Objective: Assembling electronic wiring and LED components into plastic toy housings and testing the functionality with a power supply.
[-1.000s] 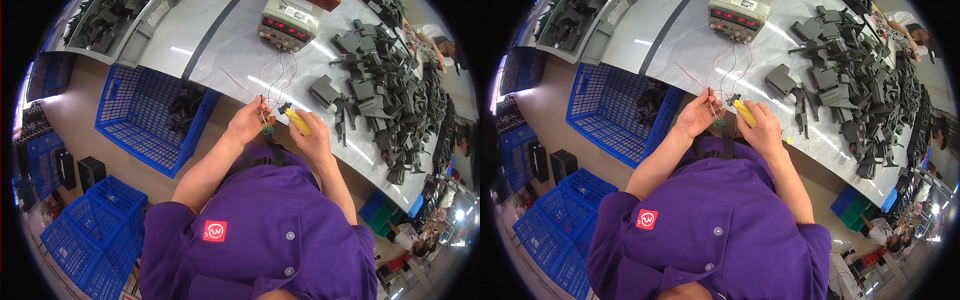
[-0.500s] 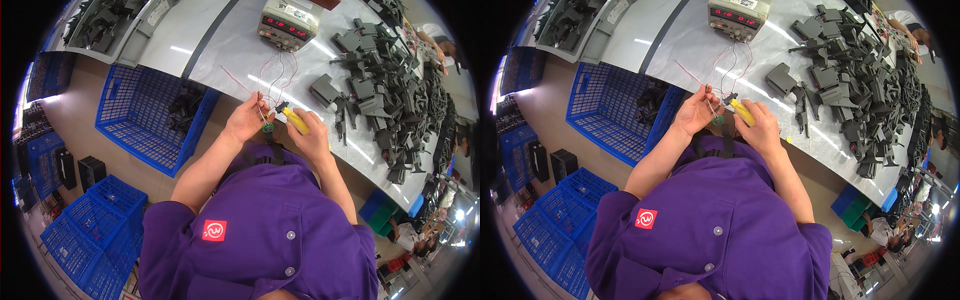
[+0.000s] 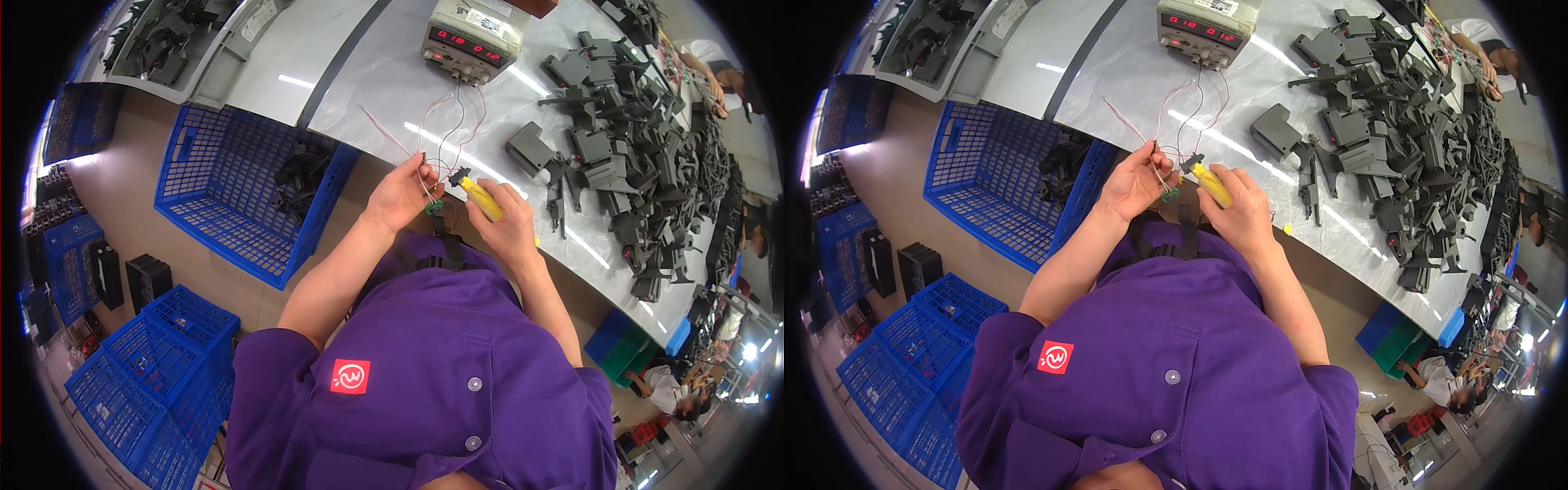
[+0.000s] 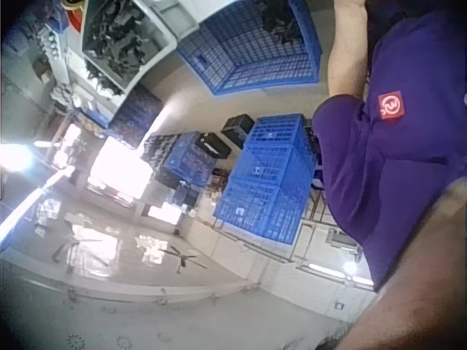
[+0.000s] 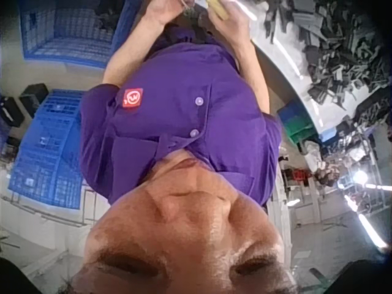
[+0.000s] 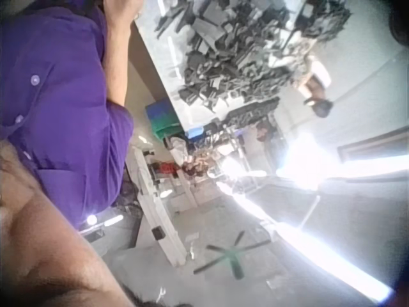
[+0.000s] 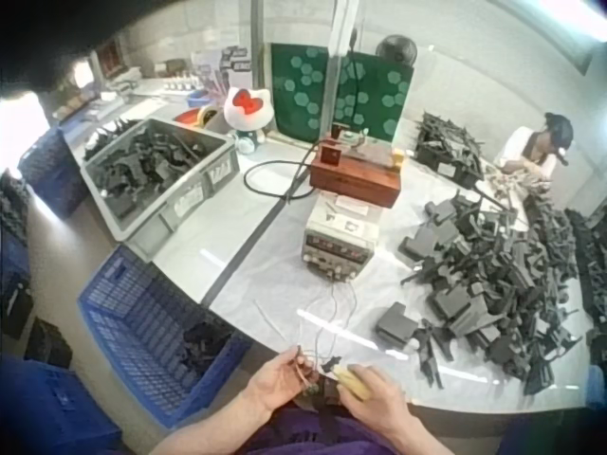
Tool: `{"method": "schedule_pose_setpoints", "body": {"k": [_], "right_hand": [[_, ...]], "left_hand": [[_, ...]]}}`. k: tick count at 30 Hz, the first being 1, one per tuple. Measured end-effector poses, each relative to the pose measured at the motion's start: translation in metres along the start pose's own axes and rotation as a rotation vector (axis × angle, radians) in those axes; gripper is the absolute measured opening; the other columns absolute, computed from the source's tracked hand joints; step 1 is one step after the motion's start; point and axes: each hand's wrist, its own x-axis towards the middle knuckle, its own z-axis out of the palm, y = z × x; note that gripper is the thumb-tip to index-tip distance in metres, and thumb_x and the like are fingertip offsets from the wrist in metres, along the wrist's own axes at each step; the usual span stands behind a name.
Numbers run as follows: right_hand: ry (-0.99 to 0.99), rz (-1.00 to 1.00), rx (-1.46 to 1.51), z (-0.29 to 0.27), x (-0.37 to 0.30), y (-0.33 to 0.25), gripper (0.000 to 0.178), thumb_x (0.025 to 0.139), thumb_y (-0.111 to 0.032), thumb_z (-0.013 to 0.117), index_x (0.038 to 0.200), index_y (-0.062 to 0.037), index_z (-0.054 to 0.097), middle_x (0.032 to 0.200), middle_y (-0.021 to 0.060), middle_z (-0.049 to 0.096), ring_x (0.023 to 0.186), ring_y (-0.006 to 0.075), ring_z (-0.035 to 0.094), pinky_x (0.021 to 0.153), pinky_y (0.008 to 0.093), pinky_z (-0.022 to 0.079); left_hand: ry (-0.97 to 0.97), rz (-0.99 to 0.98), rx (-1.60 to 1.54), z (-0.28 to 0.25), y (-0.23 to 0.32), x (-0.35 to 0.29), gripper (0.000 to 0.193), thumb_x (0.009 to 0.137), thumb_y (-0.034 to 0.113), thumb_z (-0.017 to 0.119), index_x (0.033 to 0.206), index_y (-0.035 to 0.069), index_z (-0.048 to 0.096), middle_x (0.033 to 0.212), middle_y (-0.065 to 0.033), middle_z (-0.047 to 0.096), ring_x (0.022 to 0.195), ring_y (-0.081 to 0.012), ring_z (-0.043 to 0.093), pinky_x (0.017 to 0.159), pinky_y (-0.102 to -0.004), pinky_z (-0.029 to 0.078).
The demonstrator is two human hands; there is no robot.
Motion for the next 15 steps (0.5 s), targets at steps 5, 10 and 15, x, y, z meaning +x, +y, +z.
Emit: {"method": "schedule_pose_setpoints", "body": {"k": [5, 10, 15], "right_hand": [[-0.018, 0.018, -0.005, 0.000, 0.000, -0.001, 0.030, 0.068, -0.008, 0.066, 0.096, -0.0009, 0.058, 0.077, 0.0127, 0.058, 0.067, 0.0260, 0.059, 0.061, 0.0306, 0.046], [-0.013, 0.011, -0.003, 0.001, -0.001, 0.000, 0.030, 0.067, -0.008, 0.066, 0.096, -0.0008, 0.058, 0.076, 0.0124, 0.058, 0.066, 0.0261, 0.058, 0.060, 0.0310, 0.046], [-0.019, 0.014, -0.002, 0.001, -0.001, 0.000, 0.031, 0.067, -0.008, 0.067, 0.096, -0.0007, 0.058, 0.075, 0.0126, 0.057, 0.066, 0.0264, 0.058, 0.059, 0.0312, 0.046]], "left_hand": [[0.008, 0.028, 0.082, -0.003, 0.000, 0.001, 0.014, 0.085, 0.020, 0.054, 0.076, 0.010, 0.052, 0.073, 0.0003, 0.053, 0.075, -0.0127, 0.052, 0.077, -0.0332, 0.043], [-0.029, 0.021, 0.083, -0.004, 0.001, 0.001, 0.019, 0.087, 0.023, 0.051, 0.075, 0.008, 0.053, 0.073, -0.0006, 0.054, 0.076, -0.0134, 0.054, 0.083, -0.0348, 0.042], [0.013, 0.047, 0.082, 0.004, 0.000, -0.002, 0.016, 0.085, 0.022, 0.054, 0.074, 0.010, 0.052, 0.072, 0.0006, 0.053, 0.075, -0.0126, 0.052, 0.076, -0.0334, 0.043]]}}
